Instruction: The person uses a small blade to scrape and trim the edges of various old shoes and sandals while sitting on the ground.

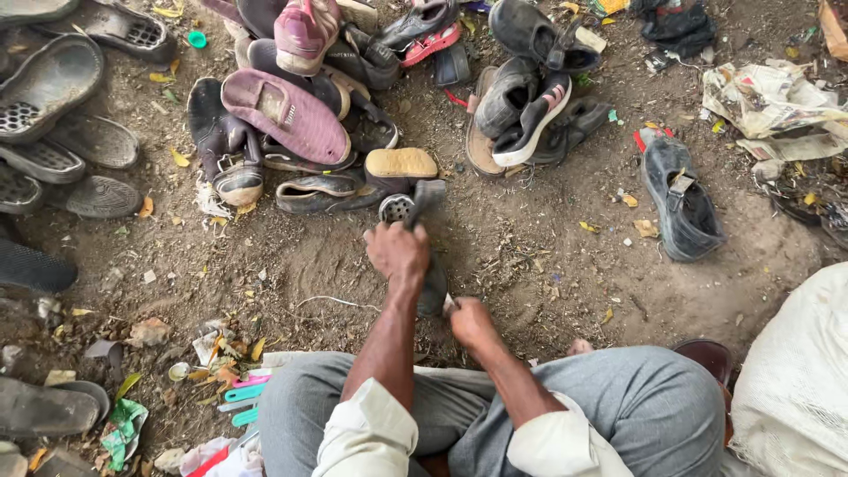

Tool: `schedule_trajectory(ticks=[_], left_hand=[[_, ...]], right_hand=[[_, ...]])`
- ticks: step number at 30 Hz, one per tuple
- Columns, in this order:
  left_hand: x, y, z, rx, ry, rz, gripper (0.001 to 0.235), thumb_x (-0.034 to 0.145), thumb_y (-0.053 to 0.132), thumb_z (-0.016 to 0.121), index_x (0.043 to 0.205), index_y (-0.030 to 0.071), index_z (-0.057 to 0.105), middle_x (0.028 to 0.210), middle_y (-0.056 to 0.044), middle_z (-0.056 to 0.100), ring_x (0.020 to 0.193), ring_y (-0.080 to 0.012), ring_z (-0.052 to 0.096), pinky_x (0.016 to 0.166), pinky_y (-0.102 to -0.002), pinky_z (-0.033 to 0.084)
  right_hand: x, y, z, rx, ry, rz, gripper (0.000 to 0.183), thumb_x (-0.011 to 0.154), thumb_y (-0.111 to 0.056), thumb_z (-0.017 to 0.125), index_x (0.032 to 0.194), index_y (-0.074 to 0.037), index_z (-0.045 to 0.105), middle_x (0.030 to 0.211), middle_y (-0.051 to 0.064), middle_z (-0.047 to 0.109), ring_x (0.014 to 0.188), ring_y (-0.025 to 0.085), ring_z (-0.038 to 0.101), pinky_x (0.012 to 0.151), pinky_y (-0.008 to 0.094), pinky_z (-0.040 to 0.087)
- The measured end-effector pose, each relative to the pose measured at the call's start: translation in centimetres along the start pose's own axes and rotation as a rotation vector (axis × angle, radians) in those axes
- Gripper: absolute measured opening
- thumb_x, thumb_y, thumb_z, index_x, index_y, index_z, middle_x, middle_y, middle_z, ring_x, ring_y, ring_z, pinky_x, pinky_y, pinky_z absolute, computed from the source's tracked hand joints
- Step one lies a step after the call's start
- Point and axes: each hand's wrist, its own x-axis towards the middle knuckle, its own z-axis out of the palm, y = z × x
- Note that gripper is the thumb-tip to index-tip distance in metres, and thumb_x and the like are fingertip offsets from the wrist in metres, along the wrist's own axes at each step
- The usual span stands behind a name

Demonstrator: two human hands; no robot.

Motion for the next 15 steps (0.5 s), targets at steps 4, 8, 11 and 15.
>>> schedule_trajectory(ticks=[4,8,11,15], left_hand=[[-0.9,-0.4,-1.8,-0.274,0.049,-0.165,0.061,0.103,0.05,0.049,0.089,-0.002,0.078,0.102,-0.014,0.064,0.089,-0.0265,0.059,0.085,-0.048,0.049],[-3.1,0.6,-2.6,-0.604,0.109,-0.182,0.065,0.106,0.049,0.04,0.09,-0.003,0.076,0.103,-0.017,0.065,0.082,-0.0253,0.062,0.078,-0.05,0.052],[-4.8,1.2,-2.8,-0.757,0.122,-0.34,0.079,0.107,0.051,0.037,0.077,-0.012,0.074,0.121,-0.016,0.058,0.082,-0.0291,0.065,0.079,-0.047,0.06],[-6.2,0.2,-3.9,-0.532,0.252,-0.313,0.062,0.101,0.045,0.05,0.119,-0.013,0.06,0.143,-0.031,0.041,0.121,-0.0424,0.053,0.105,-0.053,0.045]], right_hand=[[-1.0,-4.1,-3.6,-0.386,0.086,0.053,0.031,0.101,-0.04,0.058,0.113,-0.018,0.075,0.103,0.011,0.075,0.09,0.029,0.067,0.076,0.046,0.049],[-1.6,-5.9,-7.0,-0.317,0.214,0.067,0.031,0.103,-0.04,0.055,0.105,-0.016,0.074,0.096,0.011,0.075,0.085,0.029,0.071,0.074,0.047,0.053],[-0.4,-6.1,-8.2,-0.32,0.266,0.03,0.03,0.105,-0.039,0.052,0.105,-0.016,0.071,0.089,0.011,0.074,0.079,0.03,0.07,0.071,0.049,0.053],[2.2,-5.1,-7.7,-0.304,0.279,-0.163,0.025,0.098,-0.036,0.057,0.103,-0.018,0.074,0.087,0.008,0.07,0.075,0.027,0.065,0.065,0.047,0.05]])
